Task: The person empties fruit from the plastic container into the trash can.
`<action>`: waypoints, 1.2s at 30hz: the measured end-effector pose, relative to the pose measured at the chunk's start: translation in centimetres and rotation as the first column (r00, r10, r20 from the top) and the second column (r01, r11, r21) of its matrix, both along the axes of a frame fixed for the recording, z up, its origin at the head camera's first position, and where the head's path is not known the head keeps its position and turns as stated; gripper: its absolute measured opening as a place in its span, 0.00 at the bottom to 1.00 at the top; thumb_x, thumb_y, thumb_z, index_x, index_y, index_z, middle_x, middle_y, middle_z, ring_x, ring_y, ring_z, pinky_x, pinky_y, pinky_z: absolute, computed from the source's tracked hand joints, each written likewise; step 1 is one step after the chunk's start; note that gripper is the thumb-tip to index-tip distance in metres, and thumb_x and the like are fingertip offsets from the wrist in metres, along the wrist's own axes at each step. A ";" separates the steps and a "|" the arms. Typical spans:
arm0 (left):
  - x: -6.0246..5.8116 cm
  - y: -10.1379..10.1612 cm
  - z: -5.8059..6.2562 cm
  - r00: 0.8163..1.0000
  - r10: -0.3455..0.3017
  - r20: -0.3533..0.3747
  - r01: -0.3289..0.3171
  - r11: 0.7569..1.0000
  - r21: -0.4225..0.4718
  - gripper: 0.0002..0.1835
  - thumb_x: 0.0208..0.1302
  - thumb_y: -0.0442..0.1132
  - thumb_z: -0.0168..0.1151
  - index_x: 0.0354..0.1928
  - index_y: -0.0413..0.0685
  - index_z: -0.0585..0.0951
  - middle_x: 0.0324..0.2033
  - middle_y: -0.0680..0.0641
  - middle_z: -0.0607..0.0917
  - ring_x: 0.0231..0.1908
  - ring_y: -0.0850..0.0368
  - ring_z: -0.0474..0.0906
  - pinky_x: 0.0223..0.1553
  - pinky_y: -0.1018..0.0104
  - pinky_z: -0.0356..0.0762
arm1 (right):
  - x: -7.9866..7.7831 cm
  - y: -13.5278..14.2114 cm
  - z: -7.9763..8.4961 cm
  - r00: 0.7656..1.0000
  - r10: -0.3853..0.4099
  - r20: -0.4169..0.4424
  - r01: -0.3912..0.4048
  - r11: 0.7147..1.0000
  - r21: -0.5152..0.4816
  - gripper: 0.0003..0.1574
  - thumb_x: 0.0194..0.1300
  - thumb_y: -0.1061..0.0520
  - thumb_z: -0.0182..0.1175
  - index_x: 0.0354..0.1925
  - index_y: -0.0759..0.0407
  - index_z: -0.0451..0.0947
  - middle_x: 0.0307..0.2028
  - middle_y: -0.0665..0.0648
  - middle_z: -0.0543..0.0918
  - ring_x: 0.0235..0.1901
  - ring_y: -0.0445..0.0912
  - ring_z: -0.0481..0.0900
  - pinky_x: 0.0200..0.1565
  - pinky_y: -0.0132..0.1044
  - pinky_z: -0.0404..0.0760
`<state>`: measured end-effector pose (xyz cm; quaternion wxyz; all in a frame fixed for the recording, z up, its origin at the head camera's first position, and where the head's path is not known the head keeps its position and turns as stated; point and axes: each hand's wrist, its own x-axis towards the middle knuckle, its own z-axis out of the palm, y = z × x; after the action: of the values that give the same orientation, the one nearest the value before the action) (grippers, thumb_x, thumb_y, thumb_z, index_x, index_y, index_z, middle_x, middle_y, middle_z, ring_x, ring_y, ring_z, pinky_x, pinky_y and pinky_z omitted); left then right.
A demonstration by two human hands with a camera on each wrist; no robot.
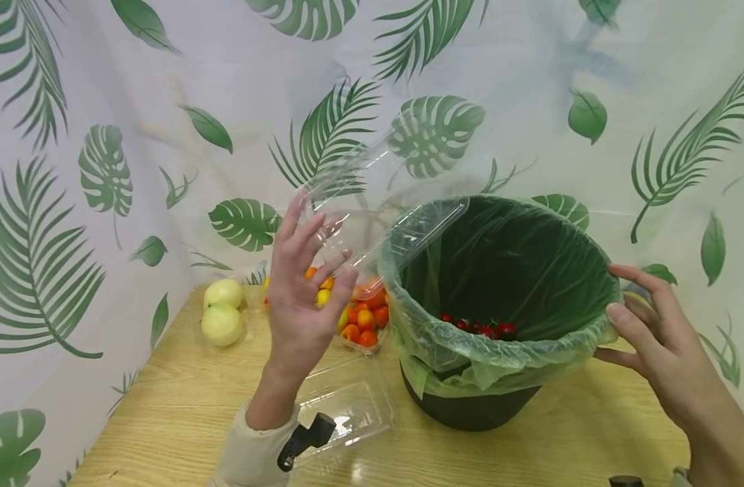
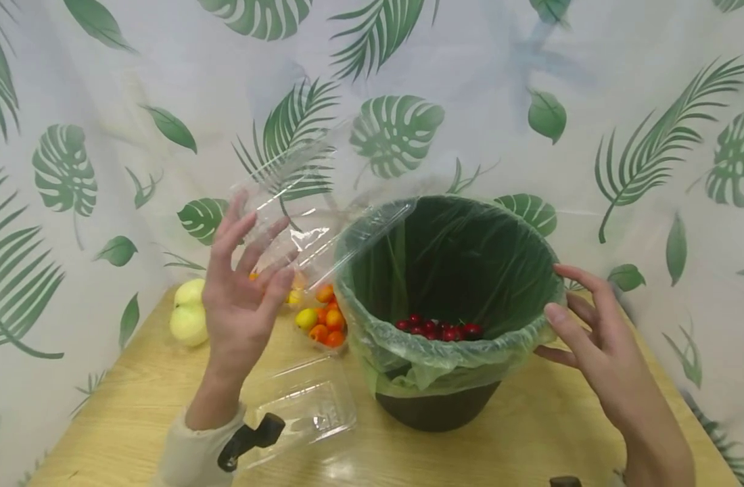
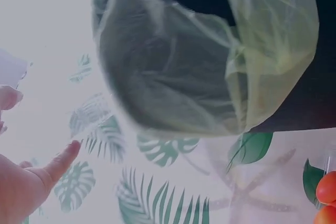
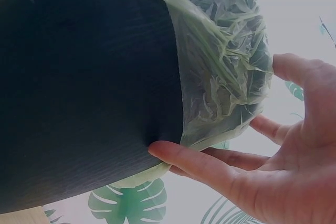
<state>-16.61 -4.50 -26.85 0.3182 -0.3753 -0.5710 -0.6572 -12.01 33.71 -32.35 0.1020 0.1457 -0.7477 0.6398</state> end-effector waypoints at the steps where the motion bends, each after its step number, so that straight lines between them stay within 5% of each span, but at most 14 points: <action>1: 0.1 -0.6 -0.1 0.999 -0.026 0.021 0.026 0.999 0.028 0.30 0.55 0.17 0.56 0.61 0.28 0.63 0.71 0.37 0.52 0.59 0.30 0.65 0.48 0.44 0.76 | 0.0 0.0 0.0 1.000 0.002 0.000 -0.002 1.000 -0.002 0.36 0.73 0.68 0.40 0.73 0.51 0.46 0.73 0.55 0.34 0.72 0.52 0.39 0.33 0.31 0.82; 8: 0.5 -5.2 -1.6 0.980 -0.154 0.126 0.136 0.981 0.140 0.33 0.59 0.16 0.49 0.67 0.39 0.62 0.70 0.36 0.53 0.57 0.26 0.65 0.47 0.46 0.77 | -0.1 -0.1 -0.2 1.000 0.010 0.001 -0.010 1.000 -0.003 0.36 0.73 0.68 0.40 0.73 0.51 0.45 0.73 0.55 0.33 0.72 0.52 0.36 0.33 0.31 0.82; 22: 1.8 -13.3 -4.7 0.941 -0.055 0.333 0.053 0.998 0.015 0.31 0.64 0.19 0.44 0.69 0.37 0.55 0.70 0.39 0.52 0.59 0.33 0.68 0.46 0.52 0.80 | -0.3 -0.4 -0.1 1.000 0.010 -0.014 -0.009 0.999 0.037 0.36 0.73 0.68 0.41 0.73 0.52 0.46 0.73 0.55 0.35 0.72 0.53 0.37 0.33 0.29 0.82; 28: 3.4 -16.3 -7.0 0.871 0.058 0.488 -0.047 0.998 -0.035 0.31 0.66 0.22 0.47 0.70 0.42 0.57 0.70 0.43 0.56 0.63 0.37 0.63 0.46 0.58 0.80 | -0.5 -0.4 -0.3 1.000 0.004 -0.009 -0.004 0.999 0.032 0.36 0.73 0.68 0.41 0.73 0.51 0.45 0.73 0.54 0.34 0.72 0.53 0.35 0.32 0.29 0.81; 36: 5.0 -18.8 -11.6 0.770 0.134 0.623 -0.103 0.991 -0.086 0.31 0.67 0.24 0.50 0.70 0.43 0.57 0.71 0.45 0.54 0.64 0.42 0.63 0.46 0.49 0.78 | -0.5 0.2 -0.6 0.999 -0.029 -0.021 0.030 0.998 0.058 0.36 0.73 0.67 0.42 0.73 0.51 0.46 0.73 0.56 0.39 0.70 0.48 0.46 0.31 0.31 0.82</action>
<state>-11.65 -23.31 -38.48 0.1417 -0.1058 -0.6821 -0.7096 -12.49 33.95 -32.93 0.1147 0.1441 -0.7670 0.6147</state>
